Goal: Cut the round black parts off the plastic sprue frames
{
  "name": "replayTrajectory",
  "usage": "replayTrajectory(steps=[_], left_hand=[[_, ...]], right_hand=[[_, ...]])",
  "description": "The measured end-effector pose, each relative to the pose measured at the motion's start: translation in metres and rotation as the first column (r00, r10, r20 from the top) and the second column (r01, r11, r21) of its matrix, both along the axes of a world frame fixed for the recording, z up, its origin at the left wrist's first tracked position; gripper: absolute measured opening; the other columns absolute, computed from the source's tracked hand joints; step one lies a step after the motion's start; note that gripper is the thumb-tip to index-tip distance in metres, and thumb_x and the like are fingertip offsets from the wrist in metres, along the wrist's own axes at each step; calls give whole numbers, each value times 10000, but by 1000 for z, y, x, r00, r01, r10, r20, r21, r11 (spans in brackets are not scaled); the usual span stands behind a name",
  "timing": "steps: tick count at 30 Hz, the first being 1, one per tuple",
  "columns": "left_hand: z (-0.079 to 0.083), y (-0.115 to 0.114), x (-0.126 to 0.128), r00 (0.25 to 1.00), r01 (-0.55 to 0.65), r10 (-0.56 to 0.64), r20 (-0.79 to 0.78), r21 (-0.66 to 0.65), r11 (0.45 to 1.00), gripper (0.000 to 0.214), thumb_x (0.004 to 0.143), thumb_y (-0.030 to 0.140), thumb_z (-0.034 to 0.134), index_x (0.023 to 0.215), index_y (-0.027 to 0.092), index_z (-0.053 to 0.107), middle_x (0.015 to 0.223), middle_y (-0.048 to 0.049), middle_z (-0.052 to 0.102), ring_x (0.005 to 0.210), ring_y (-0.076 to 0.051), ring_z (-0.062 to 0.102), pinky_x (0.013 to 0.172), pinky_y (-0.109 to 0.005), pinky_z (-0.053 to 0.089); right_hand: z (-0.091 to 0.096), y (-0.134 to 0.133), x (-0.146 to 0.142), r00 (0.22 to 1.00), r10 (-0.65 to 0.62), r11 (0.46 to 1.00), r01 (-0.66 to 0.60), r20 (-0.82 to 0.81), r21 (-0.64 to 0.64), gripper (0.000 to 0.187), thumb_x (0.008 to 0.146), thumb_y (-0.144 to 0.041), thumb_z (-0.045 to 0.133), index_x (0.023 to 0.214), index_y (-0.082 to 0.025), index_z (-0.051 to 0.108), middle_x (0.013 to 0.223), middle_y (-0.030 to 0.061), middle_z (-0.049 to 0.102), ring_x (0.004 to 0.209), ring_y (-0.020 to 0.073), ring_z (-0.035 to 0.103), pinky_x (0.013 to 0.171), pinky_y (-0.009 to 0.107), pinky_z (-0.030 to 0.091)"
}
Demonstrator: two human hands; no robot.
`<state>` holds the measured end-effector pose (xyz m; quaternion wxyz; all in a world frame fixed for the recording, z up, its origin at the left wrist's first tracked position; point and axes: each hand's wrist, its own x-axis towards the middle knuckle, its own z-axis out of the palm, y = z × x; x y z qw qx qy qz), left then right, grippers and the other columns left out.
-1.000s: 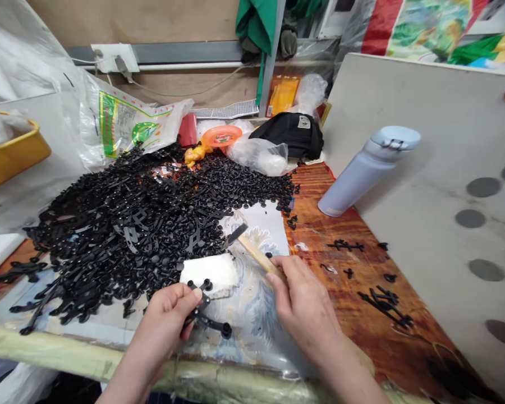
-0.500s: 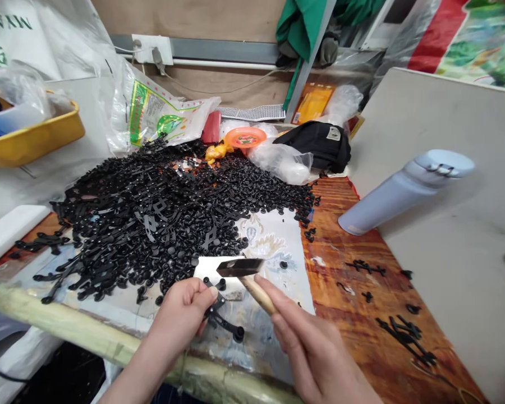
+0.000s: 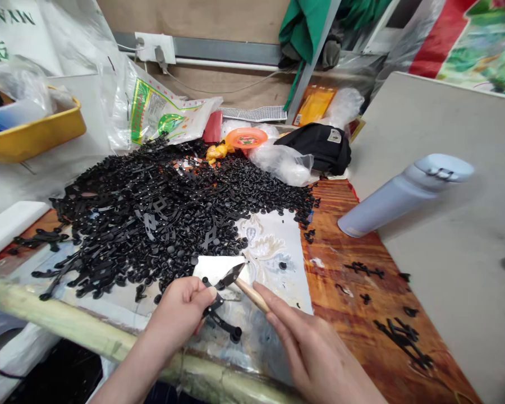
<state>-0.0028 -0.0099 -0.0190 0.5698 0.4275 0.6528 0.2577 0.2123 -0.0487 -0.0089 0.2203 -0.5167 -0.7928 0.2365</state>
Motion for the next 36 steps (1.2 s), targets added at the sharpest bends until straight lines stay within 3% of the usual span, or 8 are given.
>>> replayTrajectory(steps=[3,9,12,17,23,28,32,36], left_hand=[[2,1,-1,1000,6,-7,-24,-13,1000,339,664,515,544,541,230,410,349,86,381,350,-79,290,391,-225,190],[6,5,3,997,22,-23,-72,-11,1000,342,630,532,512,502,240,389,328,71,386,347,-75,272,402,-233,176],[7,6,4,996,22,-23,-81,-9,1000,340,617,535,515,498,239,397,327,72,386,344,-74,264,403,-235,164],[9,6,3,998,24,-25,-63,-16,1000,348,606,529,529,476,240,386,319,67,389,339,-68,257,400,-231,157],[5,7,-1,999,16,-17,-34,-25,1000,361,613,530,550,477,230,402,322,66,387,337,-63,251,392,-224,141],[2,6,0,1000,-10,10,6,-34,999,366,611,516,591,498,212,422,348,70,387,348,-52,267,382,-194,161],[4,2,-3,989,-109,117,91,-87,990,348,637,488,630,598,193,450,458,92,390,383,-34,324,394,-139,237],[3,-1,-10,957,-122,152,246,-135,983,368,677,495,641,592,203,435,375,101,372,289,-10,181,329,-152,72]], right_hand=[[3,-1,1,999,5,999,-4,-34,48,482,971,-218,347,1449,-278,343,1288,60,586,1067,215,630,863,340,544],[-1,-1,0,997,6,1000,-7,73,7,461,969,-221,336,1424,-273,393,1187,63,654,960,227,679,832,380,561],[2,0,-2,1000,7,999,-8,10,33,470,976,-226,336,1444,-269,354,1282,60,590,1054,215,637,852,344,552],[1,1,-8,1000,-3,1000,3,-3,29,478,965,-192,332,1426,-308,381,1147,37,677,839,199,710,708,302,590],[-1,-4,-11,996,-75,996,77,-49,45,470,966,-220,320,1428,-273,387,1217,70,637,917,216,691,764,330,579],[-5,1,-10,999,-24,996,27,36,-83,458,961,-259,326,1405,-326,417,1058,42,710,770,217,709,678,335,582],[-7,16,2,971,-239,968,237,-17,-85,452,975,-342,282,1390,-285,452,1030,52,717,776,222,706,647,317,567],[-16,29,10,909,-385,912,401,158,-86,492,956,-342,269,1397,-229,454,908,102,729,756,286,699,661,409,550]])
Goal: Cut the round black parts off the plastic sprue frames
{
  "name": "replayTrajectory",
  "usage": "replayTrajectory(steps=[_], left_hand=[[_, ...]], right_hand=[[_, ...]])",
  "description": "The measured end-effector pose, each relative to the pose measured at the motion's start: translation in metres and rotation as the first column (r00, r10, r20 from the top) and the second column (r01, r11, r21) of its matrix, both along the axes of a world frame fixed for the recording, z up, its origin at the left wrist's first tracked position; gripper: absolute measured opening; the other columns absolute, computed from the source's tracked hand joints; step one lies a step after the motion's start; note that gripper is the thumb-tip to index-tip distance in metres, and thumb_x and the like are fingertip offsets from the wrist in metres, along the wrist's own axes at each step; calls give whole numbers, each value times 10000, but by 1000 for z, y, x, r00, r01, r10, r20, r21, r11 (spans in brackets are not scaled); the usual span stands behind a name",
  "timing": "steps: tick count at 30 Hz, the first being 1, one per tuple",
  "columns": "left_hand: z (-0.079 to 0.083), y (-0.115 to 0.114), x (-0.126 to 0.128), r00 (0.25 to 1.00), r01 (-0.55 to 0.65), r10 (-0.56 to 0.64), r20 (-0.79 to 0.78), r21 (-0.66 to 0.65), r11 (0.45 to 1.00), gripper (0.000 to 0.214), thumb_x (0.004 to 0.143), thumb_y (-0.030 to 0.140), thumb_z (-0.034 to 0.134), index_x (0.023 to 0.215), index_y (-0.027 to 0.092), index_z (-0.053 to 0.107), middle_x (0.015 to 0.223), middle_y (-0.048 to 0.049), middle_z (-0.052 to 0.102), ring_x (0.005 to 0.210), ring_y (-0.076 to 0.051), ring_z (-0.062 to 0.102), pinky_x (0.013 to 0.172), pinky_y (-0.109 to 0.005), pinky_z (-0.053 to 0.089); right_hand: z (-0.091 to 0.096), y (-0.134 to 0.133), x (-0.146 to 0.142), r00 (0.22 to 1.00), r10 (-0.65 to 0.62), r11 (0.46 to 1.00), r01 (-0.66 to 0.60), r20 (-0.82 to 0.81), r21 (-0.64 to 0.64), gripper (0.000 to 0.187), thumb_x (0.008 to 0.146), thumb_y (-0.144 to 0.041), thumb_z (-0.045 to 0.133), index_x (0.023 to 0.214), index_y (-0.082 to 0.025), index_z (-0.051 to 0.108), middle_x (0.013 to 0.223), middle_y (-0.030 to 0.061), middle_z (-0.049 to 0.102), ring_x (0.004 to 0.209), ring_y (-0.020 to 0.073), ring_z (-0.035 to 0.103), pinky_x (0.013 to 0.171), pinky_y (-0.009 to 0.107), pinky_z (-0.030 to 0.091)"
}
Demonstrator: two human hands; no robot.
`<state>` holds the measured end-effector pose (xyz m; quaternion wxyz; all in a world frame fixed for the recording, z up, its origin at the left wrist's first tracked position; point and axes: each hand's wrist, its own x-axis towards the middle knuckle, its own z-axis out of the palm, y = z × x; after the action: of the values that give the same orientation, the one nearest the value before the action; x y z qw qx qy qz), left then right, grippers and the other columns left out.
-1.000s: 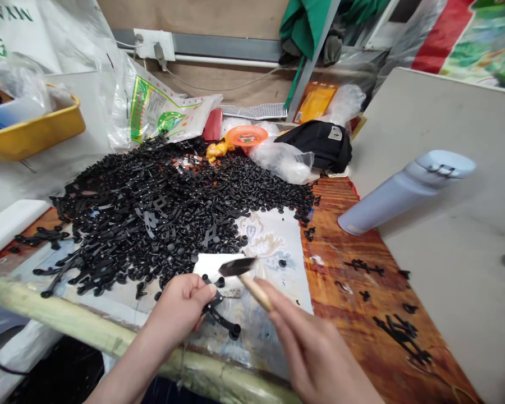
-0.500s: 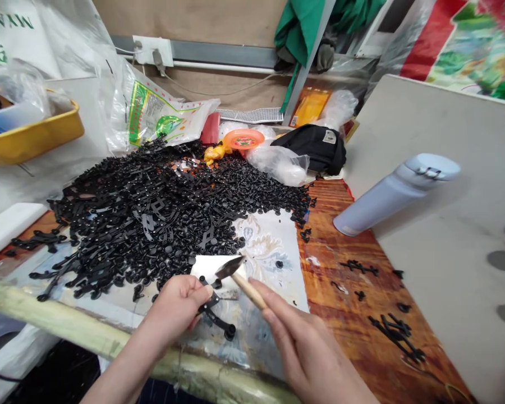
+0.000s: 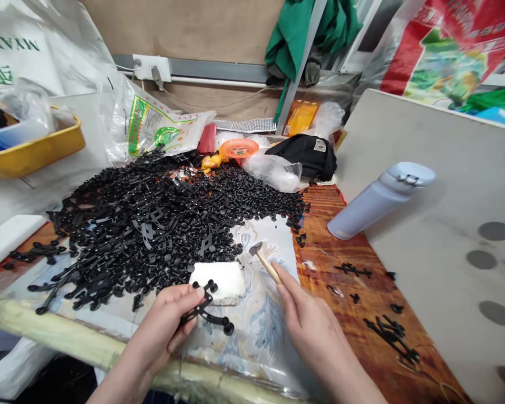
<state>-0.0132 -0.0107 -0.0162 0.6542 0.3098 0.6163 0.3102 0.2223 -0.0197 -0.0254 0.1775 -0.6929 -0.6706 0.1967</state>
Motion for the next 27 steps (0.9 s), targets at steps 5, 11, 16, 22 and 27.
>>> replayTrajectory(steps=[5,11,16,22,27], left_hand=[[-5,1,-1,999,36,-36,-12,24,999,374,694,514,617,578,208,437,349,89,384,286,-22,155,324,-175,54],[-9,6,7,975,41,-10,-223,131,991,391,612,514,647,515,208,424,325,75,396,333,-51,282,374,-174,182],[-13,9,4,972,56,-26,-234,122,991,402,585,548,639,504,212,434,315,72,394,324,-62,283,369,-192,175],[-12,7,4,980,66,-41,-196,124,990,383,663,511,640,553,198,446,382,76,419,359,-56,312,383,-174,217],[-3,3,-2,1000,-23,23,-4,71,997,379,716,482,640,581,203,421,362,95,389,296,-20,179,328,-164,56]], right_hand=[[4,-2,-4,990,55,998,-51,-128,42,472,972,-355,282,1390,-226,462,1026,90,709,894,251,682,745,367,549],[21,-19,-19,930,292,950,-255,-224,180,450,980,-303,299,1407,-264,432,948,57,712,766,191,683,685,289,559],[8,-26,-27,926,351,935,-340,-141,96,467,953,-247,324,1407,-301,422,1012,59,711,828,224,690,715,342,567],[11,-26,-28,928,324,946,-316,-184,75,479,955,-233,315,1424,-284,396,1108,78,687,850,216,693,733,334,564],[7,-11,-9,984,159,984,-152,-80,88,460,972,-305,272,1380,-237,472,832,56,727,651,209,685,560,292,542]])
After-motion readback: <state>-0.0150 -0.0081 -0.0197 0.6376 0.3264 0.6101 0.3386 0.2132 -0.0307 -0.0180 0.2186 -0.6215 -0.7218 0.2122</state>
